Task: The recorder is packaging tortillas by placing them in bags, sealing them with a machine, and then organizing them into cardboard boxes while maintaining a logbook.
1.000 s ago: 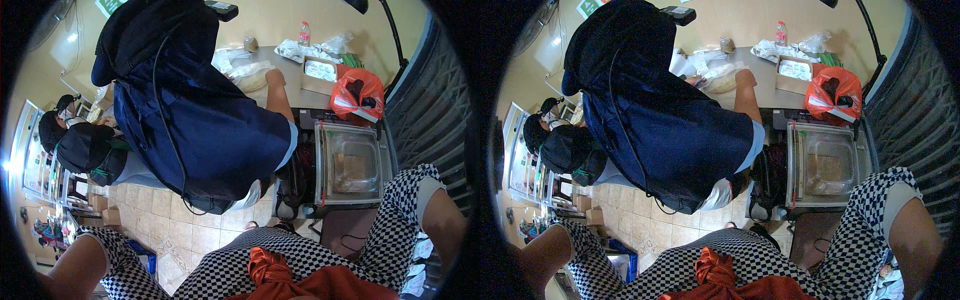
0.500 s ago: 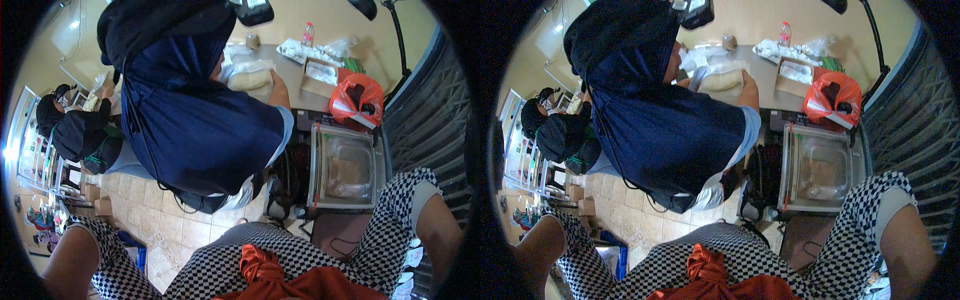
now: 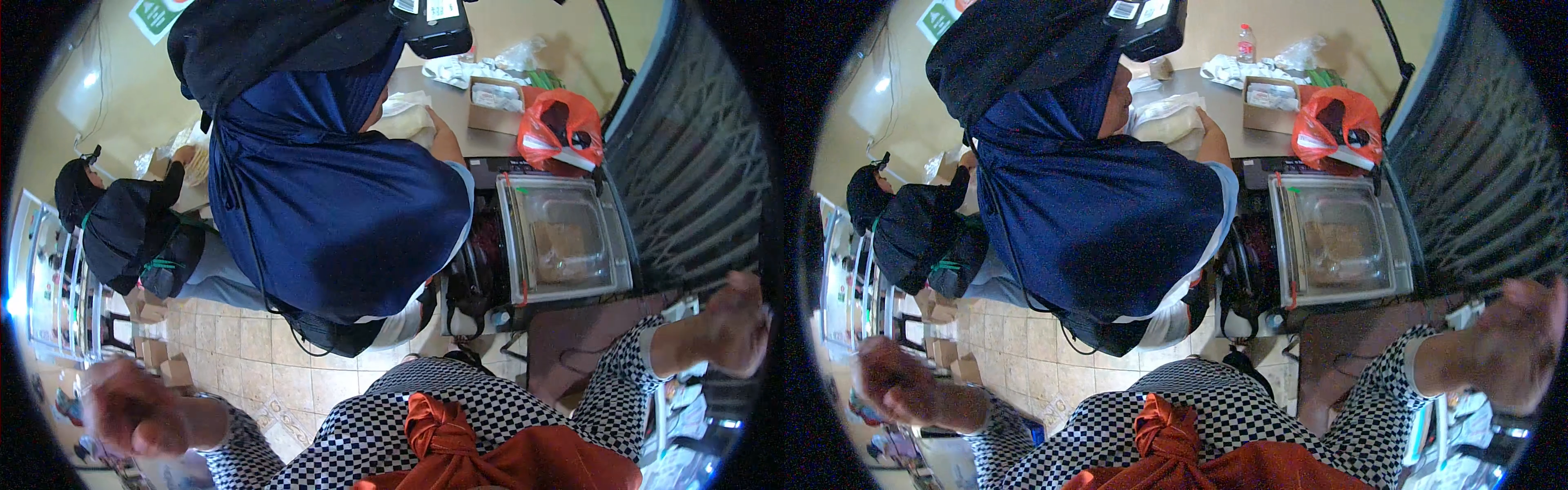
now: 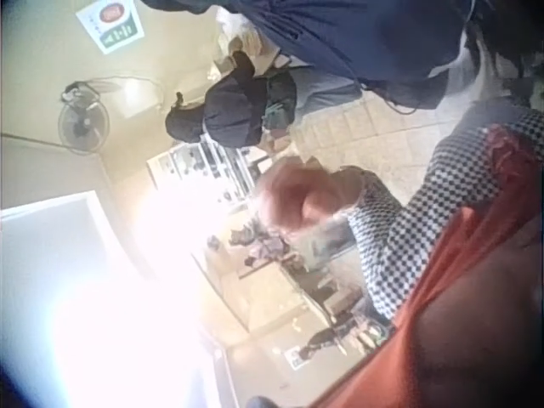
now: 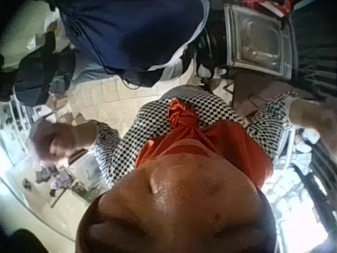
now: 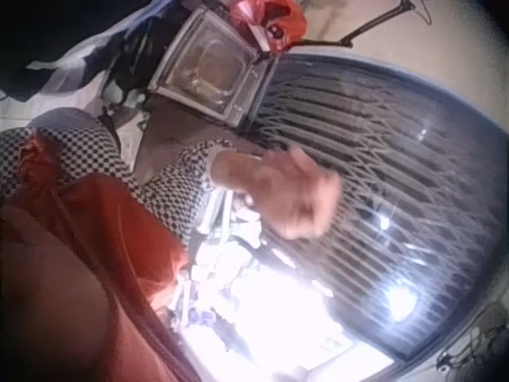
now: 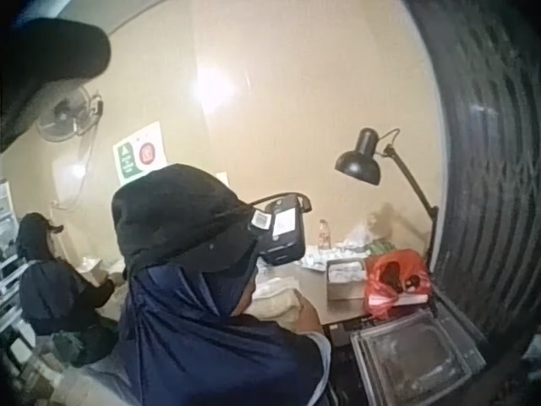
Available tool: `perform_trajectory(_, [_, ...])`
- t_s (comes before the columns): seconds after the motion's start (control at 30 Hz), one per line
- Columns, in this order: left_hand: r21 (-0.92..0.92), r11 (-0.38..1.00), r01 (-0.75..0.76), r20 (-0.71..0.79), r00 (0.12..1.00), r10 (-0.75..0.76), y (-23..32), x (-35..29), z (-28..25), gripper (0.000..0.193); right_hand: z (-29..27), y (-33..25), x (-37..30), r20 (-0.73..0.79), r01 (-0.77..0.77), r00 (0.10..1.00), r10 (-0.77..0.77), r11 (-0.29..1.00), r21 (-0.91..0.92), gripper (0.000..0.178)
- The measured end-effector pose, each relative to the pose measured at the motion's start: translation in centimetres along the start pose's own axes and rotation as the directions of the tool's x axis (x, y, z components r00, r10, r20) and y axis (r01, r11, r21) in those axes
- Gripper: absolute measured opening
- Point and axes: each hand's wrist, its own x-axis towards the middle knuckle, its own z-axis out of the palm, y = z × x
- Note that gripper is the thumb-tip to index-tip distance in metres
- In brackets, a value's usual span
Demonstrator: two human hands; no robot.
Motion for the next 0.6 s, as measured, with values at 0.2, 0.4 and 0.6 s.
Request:
perform_trajectory(0.2, [-0.471,0.663,0.583,0.312,0.812,-0.493,-1.7,-10.1,1.7,0.029,-4.8,-4.6,-9.0,0.285,-0.71,0.697,0.658,0.691,0.138,0.017])
perform_trajectory(0.4, [-0.657,0.459,0.598,0.699,0.712,0.073,2.6,-16.1,12.0,0.05,-9.1,-15.0,-16.0,0.877,-0.946,0.081,0.473,-0.24,0.217,0.055])
perform_trajectory(0.6, [-0.905,0.418,-0.078,0.278,0.634,0.721,19.8,-21.2,18.7,0.051,-9.6,-23.3,-29.0,0.838,-0.182,0.487,0.246,-0.91,0.373,0.082])
